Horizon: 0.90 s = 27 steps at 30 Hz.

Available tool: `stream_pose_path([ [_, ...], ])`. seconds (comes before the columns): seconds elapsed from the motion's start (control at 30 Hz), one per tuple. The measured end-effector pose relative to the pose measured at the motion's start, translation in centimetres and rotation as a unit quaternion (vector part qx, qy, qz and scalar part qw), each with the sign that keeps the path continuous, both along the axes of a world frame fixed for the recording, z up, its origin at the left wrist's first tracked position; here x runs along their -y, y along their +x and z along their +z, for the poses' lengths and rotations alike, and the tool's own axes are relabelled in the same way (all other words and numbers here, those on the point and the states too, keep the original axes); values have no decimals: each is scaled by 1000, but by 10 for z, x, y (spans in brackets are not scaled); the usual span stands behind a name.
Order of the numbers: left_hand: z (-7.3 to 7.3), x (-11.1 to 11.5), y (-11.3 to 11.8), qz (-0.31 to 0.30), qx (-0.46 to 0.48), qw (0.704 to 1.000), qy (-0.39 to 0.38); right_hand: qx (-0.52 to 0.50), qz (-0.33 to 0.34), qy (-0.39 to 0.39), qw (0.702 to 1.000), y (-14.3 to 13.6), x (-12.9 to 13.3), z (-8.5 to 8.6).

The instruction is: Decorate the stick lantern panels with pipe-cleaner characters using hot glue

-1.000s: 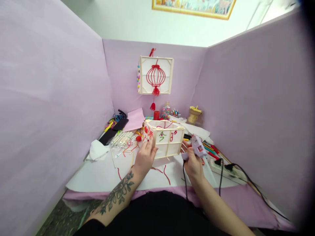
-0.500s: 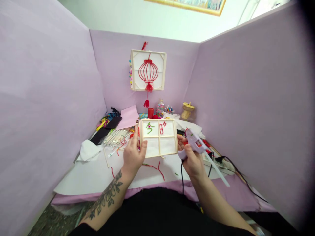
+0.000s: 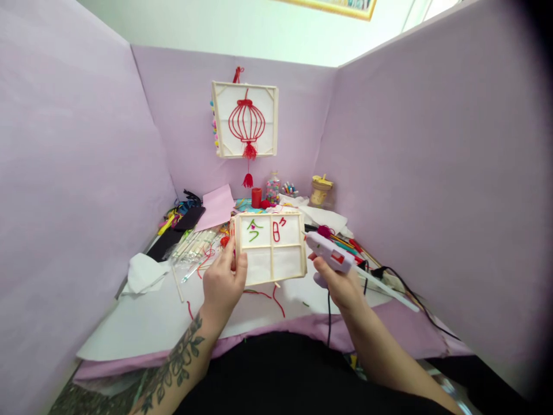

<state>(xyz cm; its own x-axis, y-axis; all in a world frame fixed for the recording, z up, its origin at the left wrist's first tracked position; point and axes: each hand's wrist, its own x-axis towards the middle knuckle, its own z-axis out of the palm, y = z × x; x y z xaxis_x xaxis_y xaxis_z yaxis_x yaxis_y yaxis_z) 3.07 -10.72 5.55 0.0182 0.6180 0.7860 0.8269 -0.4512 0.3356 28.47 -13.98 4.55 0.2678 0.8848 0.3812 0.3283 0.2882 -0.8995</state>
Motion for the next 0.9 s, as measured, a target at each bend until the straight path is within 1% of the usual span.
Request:
stream_pose_path([
  [0.13, -5, 2, -2, 1, -22, 1000, 17, 79, 29, -15, 996, -14, 1, 23],
  [0.23, -8, 4, -3, 3, -28, 999, 29, 97, 26, -12, 995, -23, -2, 30],
  [0.5, -12, 6, -2, -17, -15, 999, 27, 101, -1, -36, 994, -28, -5, 31],
  [0.9, -11, 10, 1, -34, -11, 999, 38, 99, 0, -28, 995, -32, -5, 34],
])
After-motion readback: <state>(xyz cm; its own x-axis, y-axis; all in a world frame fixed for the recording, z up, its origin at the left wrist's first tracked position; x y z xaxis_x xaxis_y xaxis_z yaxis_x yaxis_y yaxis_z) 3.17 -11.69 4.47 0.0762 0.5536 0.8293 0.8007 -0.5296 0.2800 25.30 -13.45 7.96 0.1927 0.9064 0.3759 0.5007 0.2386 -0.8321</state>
